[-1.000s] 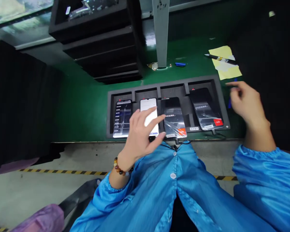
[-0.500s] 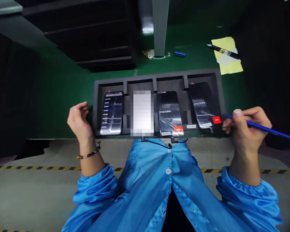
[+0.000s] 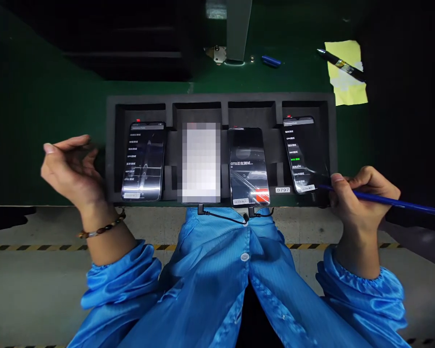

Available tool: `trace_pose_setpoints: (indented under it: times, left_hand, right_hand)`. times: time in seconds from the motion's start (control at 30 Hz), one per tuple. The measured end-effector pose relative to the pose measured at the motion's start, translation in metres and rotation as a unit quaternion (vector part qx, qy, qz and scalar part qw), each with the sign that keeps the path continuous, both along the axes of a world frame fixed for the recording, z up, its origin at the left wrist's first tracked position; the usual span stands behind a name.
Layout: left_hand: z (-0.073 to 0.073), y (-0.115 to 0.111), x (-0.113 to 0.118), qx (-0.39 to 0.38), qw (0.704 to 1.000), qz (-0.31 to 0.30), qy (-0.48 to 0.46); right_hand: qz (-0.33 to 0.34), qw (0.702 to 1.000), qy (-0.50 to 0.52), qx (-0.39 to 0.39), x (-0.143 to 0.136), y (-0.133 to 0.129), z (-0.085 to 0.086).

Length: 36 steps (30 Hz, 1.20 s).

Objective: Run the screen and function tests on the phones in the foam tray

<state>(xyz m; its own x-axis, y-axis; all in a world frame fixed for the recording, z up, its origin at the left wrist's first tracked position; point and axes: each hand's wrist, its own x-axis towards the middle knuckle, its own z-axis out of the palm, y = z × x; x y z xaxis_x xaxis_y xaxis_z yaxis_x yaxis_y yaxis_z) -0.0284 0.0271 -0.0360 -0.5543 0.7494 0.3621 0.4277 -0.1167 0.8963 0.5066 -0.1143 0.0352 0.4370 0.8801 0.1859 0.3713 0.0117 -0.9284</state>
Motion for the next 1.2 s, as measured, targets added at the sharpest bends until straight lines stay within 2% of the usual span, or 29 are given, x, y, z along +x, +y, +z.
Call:
trace_pose_setpoints:
  times: [0.2,0.33,0.53,0.7,0.87,1.0,1.1,1.2]
  left_hand:
    - [0.002,0.0,0.003,0.032,0.999,-0.012,-0.028]
    - [0.005,-0.003,0.006,0.054,0.995,-0.035,-0.075]
    - [0.005,-0.003,0.005,0.074,0.992,-0.057,-0.087]
    - [0.006,-0.002,0.008,0.055,0.995,-0.045,-0.07]
    - [0.014,-0.004,0.01,0.005,0.999,-0.029,-0.046]
    - [0.015,-0.004,0.009,-0.026,0.999,-0.036,-0.03]
    - [0.011,-0.001,0.01,0.017,0.998,-0.015,-0.055]
    - [0.009,0.002,0.014,0.024,0.996,0.011,-0.08]
  right_hand:
    - [0.016,1.0,-0.016,0.007,0.0,-0.001,0.002]
    - [0.021,0.999,-0.019,0.03,0.002,0.0,-0.003]
    - [0.019,0.999,0.001,0.037,0.003,0.001,-0.006]
    - [0.026,0.999,0.015,0.028,0.004,-0.001,-0.005]
    - [0.031,0.998,0.054,0.027,0.004,-0.003,-0.002]
    - [0.009,0.996,0.073,0.045,-0.015,-0.013,0.013]
    - [0.033,0.997,0.074,0.006,-0.041,-0.022,0.026]
    - [0.05,0.996,0.059,-0.037,-0.067,-0.026,0.032]
